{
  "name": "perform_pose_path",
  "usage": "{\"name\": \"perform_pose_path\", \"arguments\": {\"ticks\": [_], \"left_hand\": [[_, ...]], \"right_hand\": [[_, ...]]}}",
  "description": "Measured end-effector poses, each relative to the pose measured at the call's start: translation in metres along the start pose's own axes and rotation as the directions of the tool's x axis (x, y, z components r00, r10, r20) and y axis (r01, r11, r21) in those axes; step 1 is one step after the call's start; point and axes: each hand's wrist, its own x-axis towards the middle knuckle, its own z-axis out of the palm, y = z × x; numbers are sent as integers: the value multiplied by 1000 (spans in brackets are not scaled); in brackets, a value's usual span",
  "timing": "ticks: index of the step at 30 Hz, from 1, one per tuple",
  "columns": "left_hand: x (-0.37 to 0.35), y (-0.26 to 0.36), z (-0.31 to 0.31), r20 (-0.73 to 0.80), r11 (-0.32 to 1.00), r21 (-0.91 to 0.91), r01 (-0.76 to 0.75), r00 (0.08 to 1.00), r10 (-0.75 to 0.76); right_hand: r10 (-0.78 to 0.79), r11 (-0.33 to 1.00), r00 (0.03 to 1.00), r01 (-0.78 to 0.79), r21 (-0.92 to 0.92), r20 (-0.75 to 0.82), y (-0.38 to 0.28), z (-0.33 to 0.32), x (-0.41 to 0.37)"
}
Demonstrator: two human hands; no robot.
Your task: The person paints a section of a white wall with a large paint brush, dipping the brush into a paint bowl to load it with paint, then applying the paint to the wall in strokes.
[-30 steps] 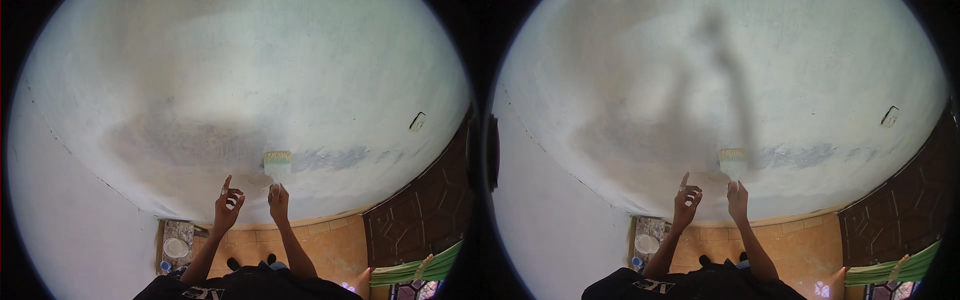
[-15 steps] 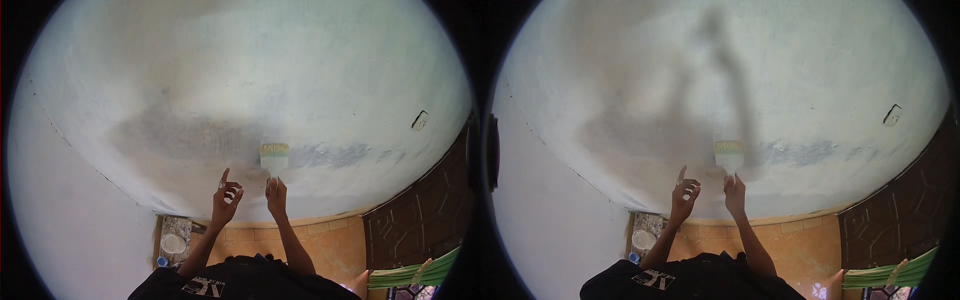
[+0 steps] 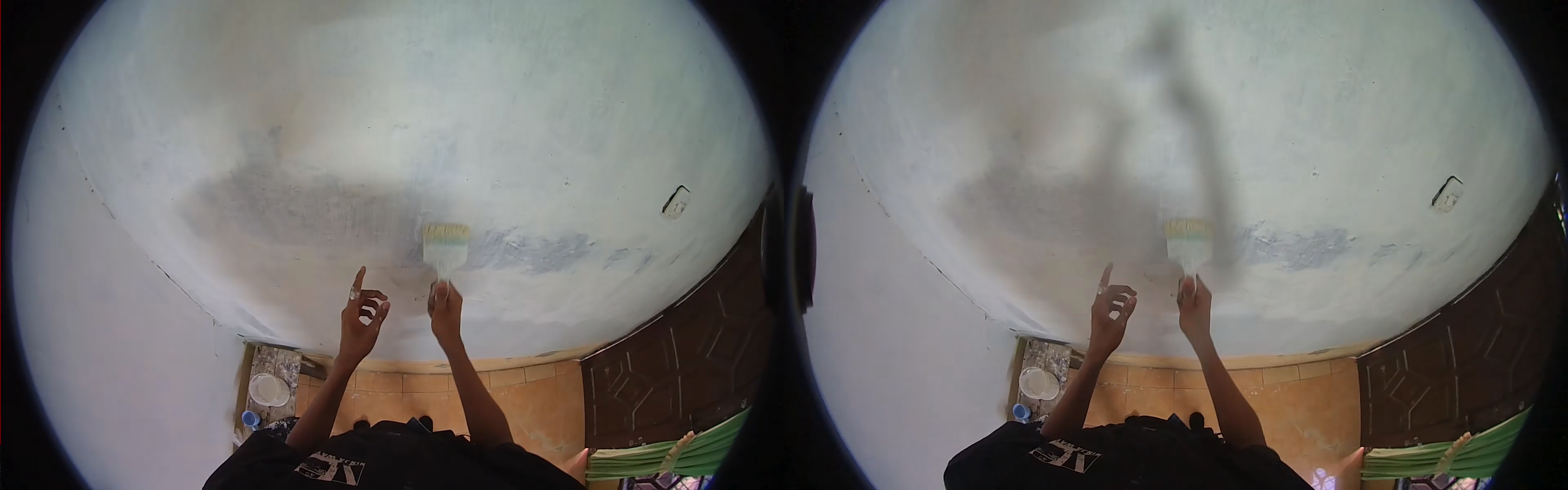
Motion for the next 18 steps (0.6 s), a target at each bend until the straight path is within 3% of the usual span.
{"name": "perform_pose_path", "arguments": {"ticks": [3, 6, 9, 13, 16, 18], "left_hand": [[-7, -4, -5, -11, 999, 25, -38, 999, 38], [-5, -4, -8, -13, 998, 43, -52, 999, 53], [-9, 3, -9, 6, 999, 39, -9, 1000, 8], [-16, 3, -6, 7, 998, 56, -41, 999, 41], [-26, 2, -8, -2, 998, 47, -33, 999, 33], [-31, 0, -11, -5, 1000, 30, -10, 1000, 10]], "right_hand": [[145, 989, 989, -145, 23, 4, 15, -4, -37], [106, 989, 994, -103, 104, -30, -12, 3, -22], [-46, 997, 999, 46, 56, 13, -61, 13, 16], [-111, 990, 994, 109, -88, -23, -3, 11, 7], [92, 986, 995, -97, -134, -41, 49, 1, -45], [162, 984, 986, -165, -67, -43, 42, 0, -56]]}}
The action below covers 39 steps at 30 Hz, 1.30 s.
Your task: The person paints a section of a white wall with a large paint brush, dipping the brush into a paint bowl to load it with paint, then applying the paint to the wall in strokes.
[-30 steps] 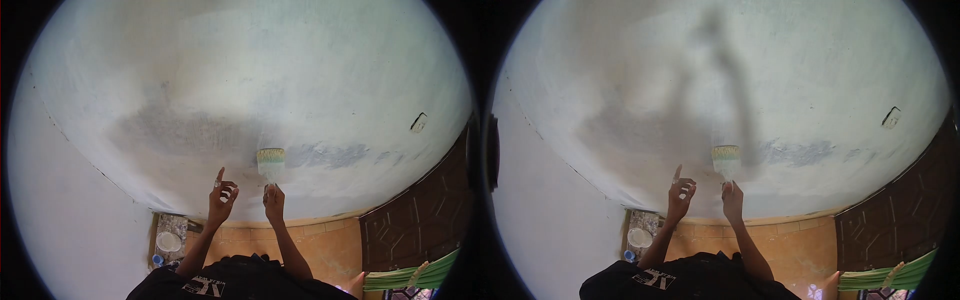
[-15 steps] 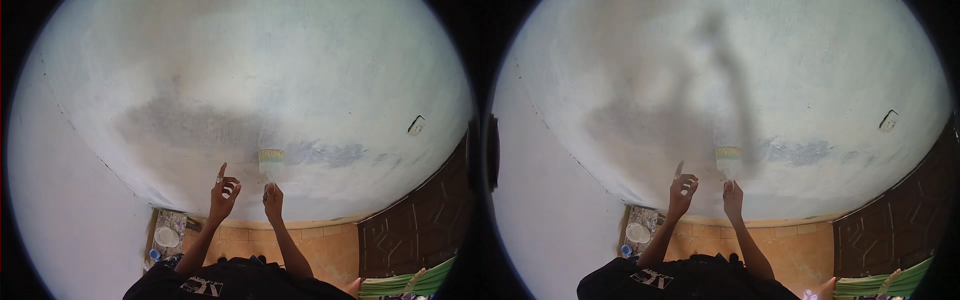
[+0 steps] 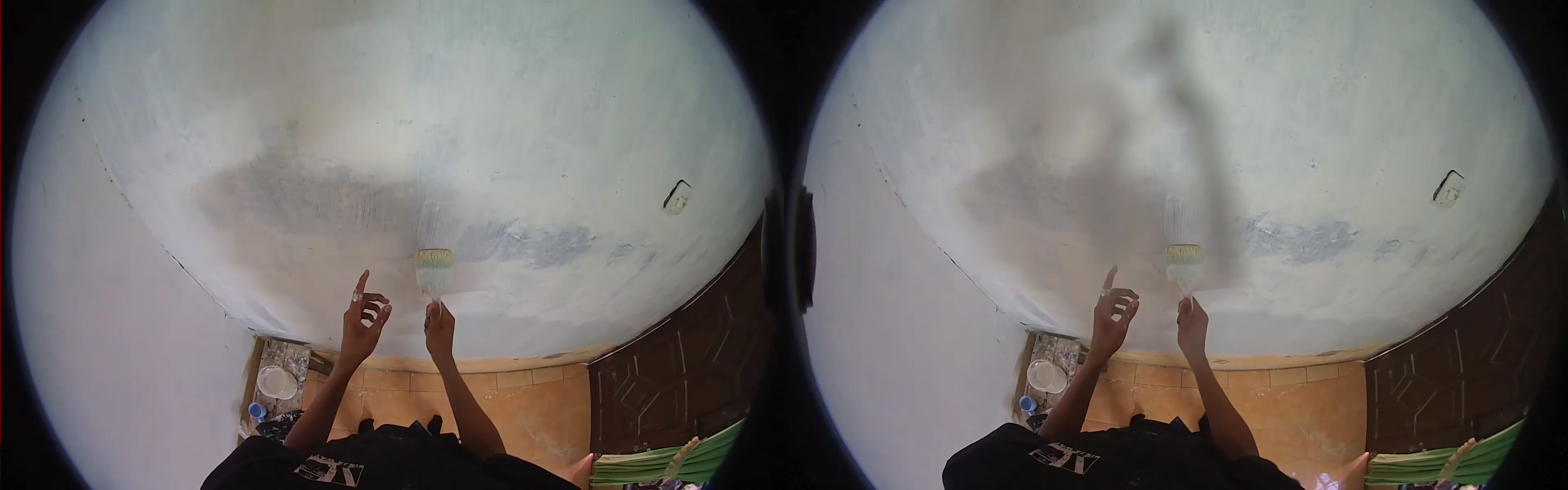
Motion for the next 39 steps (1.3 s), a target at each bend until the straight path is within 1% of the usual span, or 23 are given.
{"name": "perform_pose_path", "arguments": {"ticks": [1, 4, 7, 8, 10, 11, 12, 13, 14, 16, 17, 19, 20, 21, 24, 28, 29, 30, 31, 33, 34, 36, 39], "left_hand": [[0, -1, 0, 0, 1000, -12, 11, 1000, -11], [-3, 0, 3, -12, 998, 66, -10, 1000, 11], [-6, 1, 9, -5, 999, 51, 0, 1000, 1], [-7, 2, 12, 1, 999, 43, 1, 1000, -1], [-11, 3, 14, 4, 999, 31, 9, 1000, -9], [-13, 4, 14, 5, 1000, 26, 14, 1000, -14], [-14, 4, 13, 3, 999, 26, 21, 1000, -21], [-17, 3, 11, -3, 999, 26, 30, 1000, -30], [-19, 2, 10, -8, 999, 26, 39, 999, -39], [-19, -4, 8, -11, 999, 25, 48, 999, -48], [-17, -6, 8, -12, 998, 24, 50, 999, -50], [-17, -8, 9, -9, 998, 32, 54, 999, -53], [-18, -8, 10, -7, 998, 37, 51, 999, -50], [-17, -7, 12, -6, 998, 43, 35, 999, -35], [-18, -6, 18, 10, 998, 36, 46, 999, -46], [-23, -6, 18, 49, 994, -1, 112, 992, -112], [-24, -5, 17, 39, 995, 0, 102, 994, -101], [-24, -4, 15, 32, 996, 2, 92, 995, -92], [-23, -4, 15, 26, 997, 3, 77, 997, -77], [-21, -10, 11, 6, 997, 38, 65, 998, -65], [-21, -11, 12, 2, 997, 42, 67, 998, -68], [-20, -10, 14, 2, 996, 38, 79, 997, -79], [-22, -14, 20, 16, 997, 22, 79, 997, -80]], "right_hand": [[32, 999, 999, -32, 30, 2, -11, -1, -2], [-204, 976, 979, 205, 77, -17, -59, 2, 27], [-177, 978, 984, 174, 113, 16, -83, 0, 58], [-205, 974, 979, 203, 100, 8, -75, -2, 57], [-263, 962, 965, 262, 73, 3, -37, -4, 53], [-192, 980, 981, 191, -61, -11, -15, -6, 40], [-131, 987, 991, 132, -89, 15, 11, -11, 24], [-90, 993, 996, 91, -77, 13, 43, -15, 9], [28, 999, 999, -28, 21, 18, 39, -16, -2], [253, 943, 966, -258, 209, 53, 8, -18, -15], [131, 958, 991, -130, 254, 15, 0, -16, -6], [-77, 966, 997, 77, 248, -9, -51, -15, 22], [-182, 964, 983, 185, 190, -37, -70, -14, 36], [-143, 969, 990, 143, 202, -15, -89, -16, 49], [-104, 968, 994, 93, 234, 36, -85, -23, 66], [15, 986, 1000, -18, 166, 23, -9, -26, 24], [81, 986, 997, -81, 142, 6, 6, -27, 7], [149, 982, 989, -146, 120, -15, 6, -25, -6], [158, 976, 987, -156, 149, -4, 4, -25, -9], [165, 965, 986, -164, 204, 13, -15, -33, -11], [64, 979, 998, -63, 194, 6, -32, -35, -5], [-129, 977, 992, 129, 170, -10, -70, -37, 26], [-48, 971, 999, 46, 233, 1, -94, -40, 61]]}}
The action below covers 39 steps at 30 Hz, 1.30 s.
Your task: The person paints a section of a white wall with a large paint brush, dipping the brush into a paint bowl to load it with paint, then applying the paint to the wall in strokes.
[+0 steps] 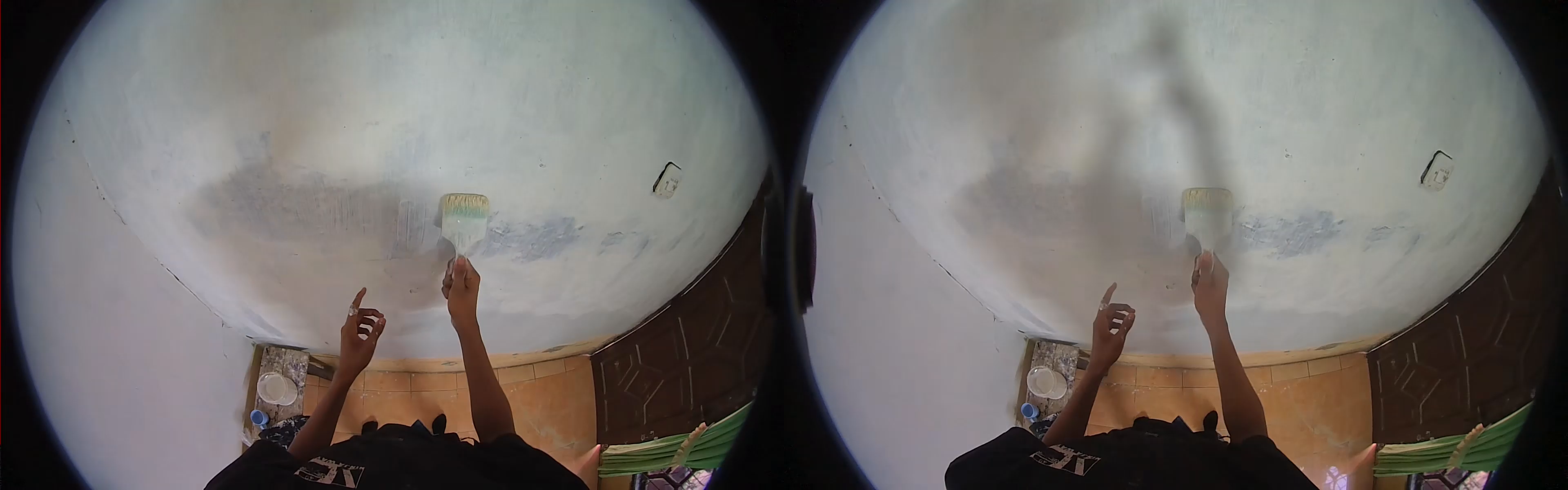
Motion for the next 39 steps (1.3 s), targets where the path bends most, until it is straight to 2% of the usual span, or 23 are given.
{"name": "perform_pose_path", "arguments": {"ticks": [3, 5, 6, 7, 9, 11, 13, 14, 17, 21, 24, 28, 29, 31, 34, 37, 39], "left_hand": [[-5, -1, 5, 12, 1000, -24, 3, 1000, -3], [-8, -4, 7, 18, 1000, -30, 9, 1000, -9], [-10, -8, 7, 22, 1000, -24, 13, 1000, -13], [-13, -8, 6, 25, 999, -22, 26, 999, -25], [-16, -6, 4, 29, 998, -30, 51, 998, -50], [-14, -9, 6, 38, 998, -28, 58, 998, -57], [-14, -19, 9, 53, 999, -1, 53, 997, -53], [-14, -18, 10, 61, 999, -8, 45, 997, -45], [-18, -12, 17, 73, 999, -33, 36, 997, -34], [-25, -10, 23, 68, 997, -62, 54, 996, -50], [-31, -13, 24, 60, 996, -50, 71, 996, -68], [-27, -21, 31, 43, 997, -37, 71, 997, -70], [-27, -20, 33, 42, 997, -44, 66, 997, -64], [-23, -19, 42, 45, 997, -62, 49, 998, -46], [-20, -14, 57, 48, 998, -55, 33, 998, -31], [-22, -11, 71, 45, 998, -66, 23, 999, -20], [-24, -9, 78, 49, 996, -81, 35, 998, -31]], "right_hand": [[-88, 991, 996, 86, -105, -10, 53, -14, -6], [-53, 987, 998, 48, -155, -23, 96, -26, -35], [90, 987, 994, -97, -132, -58, 105, -29, -55], [151, 977, 986, -159, -140, -69, 117, -36, -72], [273, 961, 958, -276, -25, -84, 107, -37, -81], [63, 997, 996, -65, -42, -58, 68, -28, -59], [-129, 988, 991, 125, -85, -42, 27, -19, -29], [-92, 994, 994, 88, -64, -59, 3, -12, -18], [20, 999, 999, -19, 30, -36, -2, -16, 4], [84, 996, 996, -84, 12, -13, 69, -39, -35], [257, 964, 965, -260, -49, -62, 84, -53, -74], [21, 998, 999, -19, 57, -29, 31, -49, -44], [-51, 998, 998, 49, -44, -39, 10, -46, -32], [-33, 999, 999, 32, -41, -23, -14, -44, -7], [-40, 995, 999, 41, -86, 11, 22, -65, -1], [-67, 953, 997, 76, -295, 40, 106, -106, -33], [90, 963, 996, -86, -256, 7, 102, -114, -64]]}}
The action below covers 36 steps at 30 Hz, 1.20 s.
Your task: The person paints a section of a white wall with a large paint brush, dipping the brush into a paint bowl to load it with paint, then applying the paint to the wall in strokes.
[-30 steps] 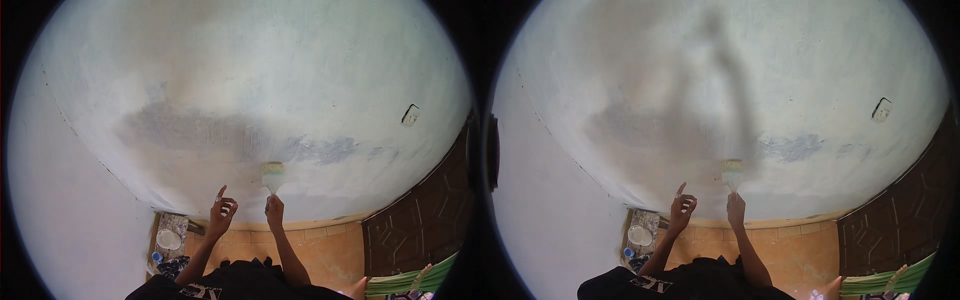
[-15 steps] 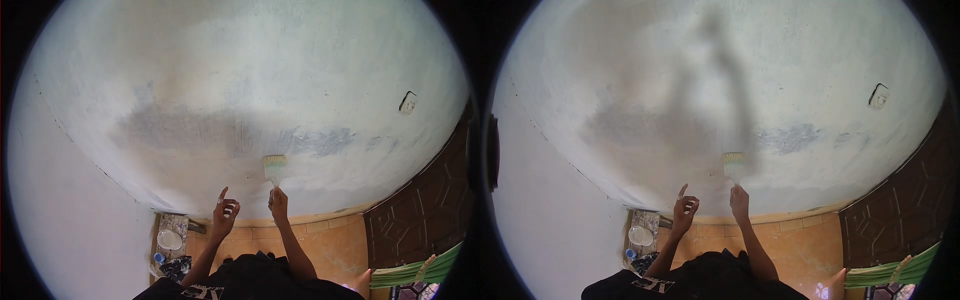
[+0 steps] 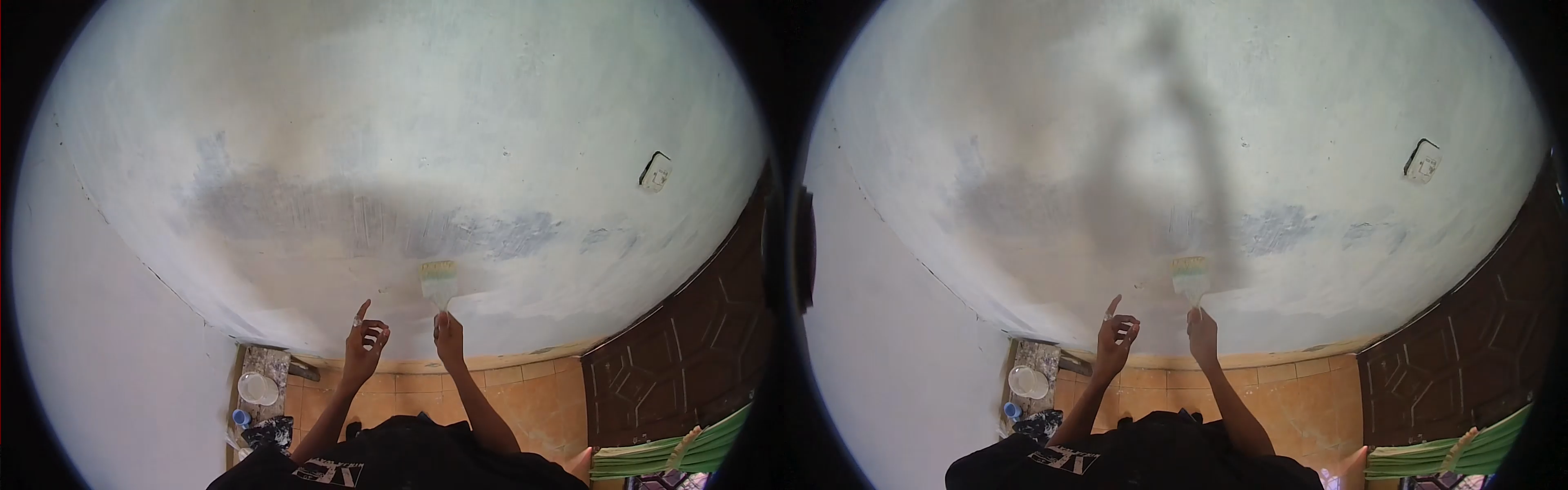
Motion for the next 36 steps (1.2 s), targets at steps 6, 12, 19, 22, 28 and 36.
{"name": "perform_pose_path", "arguments": {"ticks": [6, 12, 19, 22, 28, 36], "left_hand": [[4, 1, 16, 1, 1000, 26, 8, 1000, -8], [9, 4, 24, -21, 1000, 13, -19, 1000, 19], [9, 10, 3, -47, 998, 47, 42, 998, -40], [14, 6, -4, -51, 998, 62, 5, 999, -2], [19, 5, -6, -14, 999, 46, -11, 1000, 11], [31, 11, -20, 21, 997, 69, -33, 999, 32]], "right_hand": [[-212, 976, 977, 213, 57, -13, -107, -4, 33], [-189, 981, 982, 190, 49, -17, -65, -6, 71], [42, 991, 999, -45, 124, 27, -33, 4, 4], [-193, 977, 981, 192, 90, 5, -84, 16, 35], [-202, 972, 979, 198, 129, 20, -89, 32, 58], [-51, 990, 998, 55, 128, -33, -59, 38, 6]]}}
